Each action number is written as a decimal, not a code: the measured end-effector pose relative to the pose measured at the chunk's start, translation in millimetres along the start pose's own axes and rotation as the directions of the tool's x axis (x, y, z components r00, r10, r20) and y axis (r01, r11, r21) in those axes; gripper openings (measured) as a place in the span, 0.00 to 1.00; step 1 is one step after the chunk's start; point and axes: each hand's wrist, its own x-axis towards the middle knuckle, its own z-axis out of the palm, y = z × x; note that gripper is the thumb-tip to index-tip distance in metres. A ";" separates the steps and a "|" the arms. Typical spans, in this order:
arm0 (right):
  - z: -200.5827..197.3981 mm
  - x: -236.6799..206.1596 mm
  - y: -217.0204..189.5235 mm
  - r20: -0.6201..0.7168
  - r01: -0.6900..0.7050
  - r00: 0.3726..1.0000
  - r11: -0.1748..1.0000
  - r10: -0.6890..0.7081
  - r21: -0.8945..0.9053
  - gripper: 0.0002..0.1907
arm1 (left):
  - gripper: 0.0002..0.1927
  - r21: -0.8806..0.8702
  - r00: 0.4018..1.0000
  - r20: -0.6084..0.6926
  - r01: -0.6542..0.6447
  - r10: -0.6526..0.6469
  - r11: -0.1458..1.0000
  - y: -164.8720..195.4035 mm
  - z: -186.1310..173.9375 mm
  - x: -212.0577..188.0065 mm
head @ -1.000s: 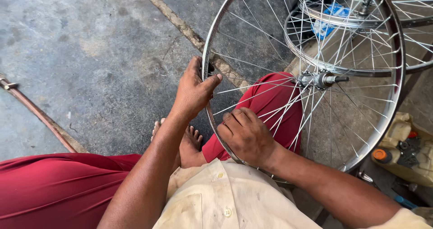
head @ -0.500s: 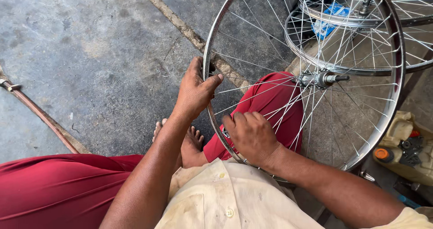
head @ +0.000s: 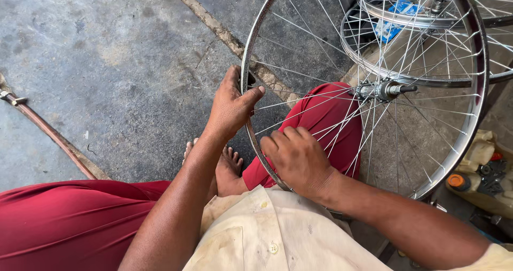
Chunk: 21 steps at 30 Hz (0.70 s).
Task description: The person uses a spoke wrench to tighten the nipples on a bicycle wheel rim. They rotate the wheel to access different spokes and continue adjusting the tension.
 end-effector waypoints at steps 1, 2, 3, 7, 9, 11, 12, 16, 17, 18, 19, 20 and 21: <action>3.3 -0.5 -2.5 -0.038 0.018 0.999 0.997 -0.021 -0.077 0.05 | 0.20 0.005 1.000 0.000 -0.002 0.002 1.000 -1.7 -0.5 -0.1; 5.6 -2.0 -4.4 -0.065 0.035 0.997 0.996 -0.040 -0.077 0.04 | 0.20 -0.006 1.000 0.010 0.014 -0.014 1.000 -3.1 -0.9 0.0; 7.4 -3.6 -5.7 -0.095 0.055 0.994 0.996 -0.062 -0.077 0.04 | 0.20 -0.015 0.999 0.017 0.030 -0.030 0.999 -3.7 -1.6 -0.1; 4.9 -15.9 -3.7 -0.092 0.126 0.987 0.991 -0.130 -0.051 0.11 | 0.19 -0.055 0.980 0.044 0.199 -0.196 0.979 -6.0 -1.3 -6.6; 2.8 -23.1 -0.8 -0.009 0.161 0.987 0.985 -0.162 -0.056 0.09 | 0.19 -0.043 0.970 0.037 0.243 -0.242 0.969 -6.2 1.2 -10.8; 3.6 -27.9 5.4 0.019 0.196 0.981 0.979 -0.195 -0.056 0.08 | 0.18 -0.041 0.971 0.027 0.240 -0.239 0.970 -6.8 5.6 -13.5; 5.5 -28.7 10.1 0.010 0.212 0.977 0.976 -0.211 -0.050 0.08 | 0.17 -0.046 0.975 0.023 0.221 -0.220 0.974 -7.4 8.6 -14.5; 14.2 -36.6 38.4 -0.355 0.182 0.907 0.972 -0.224 -0.149 0.10 | 0.17 -0.053 0.978 0.034 0.209 -0.208 0.976 -10.4 23.3 -13.2; 17.6 -37.2 43.5 -0.355 0.136 0.920 0.986 -0.163 -0.100 0.10 | 0.17 -0.053 0.977 0.026 0.212 -0.210 0.976 -11.0 26.1 -13.7; 20.3 -38.7 48.0 -0.355 0.089 0.929 0.995 -0.101 -0.050 0.11 | 0.16 -0.049 0.977 0.018 0.212 -0.212 0.976 -11.6 28.2 -14.1; 21.8 -41.1 51.7 -0.351 0.034 0.936 0.999 -0.034 -0.007 0.11 | 0.15 -0.048 0.978 0.019 0.210 -0.209 0.977 -10.1 31.5 -13.8; 23.6 -42.5 53.9 -0.309 0.034 0.950 0.999 -0.042 -0.031 0.11 | 0.15 -0.060 0.978 0.035 0.207 -0.205 0.976 -11.4 33.3 -13.3; 24.3 -43.0 55.9 -0.266 0.037 0.963 0.998 -0.051 -0.055 0.10 | 0.15 -0.074 0.978 0.048 0.205 -0.201 0.976 -10.9 33.9 -12.6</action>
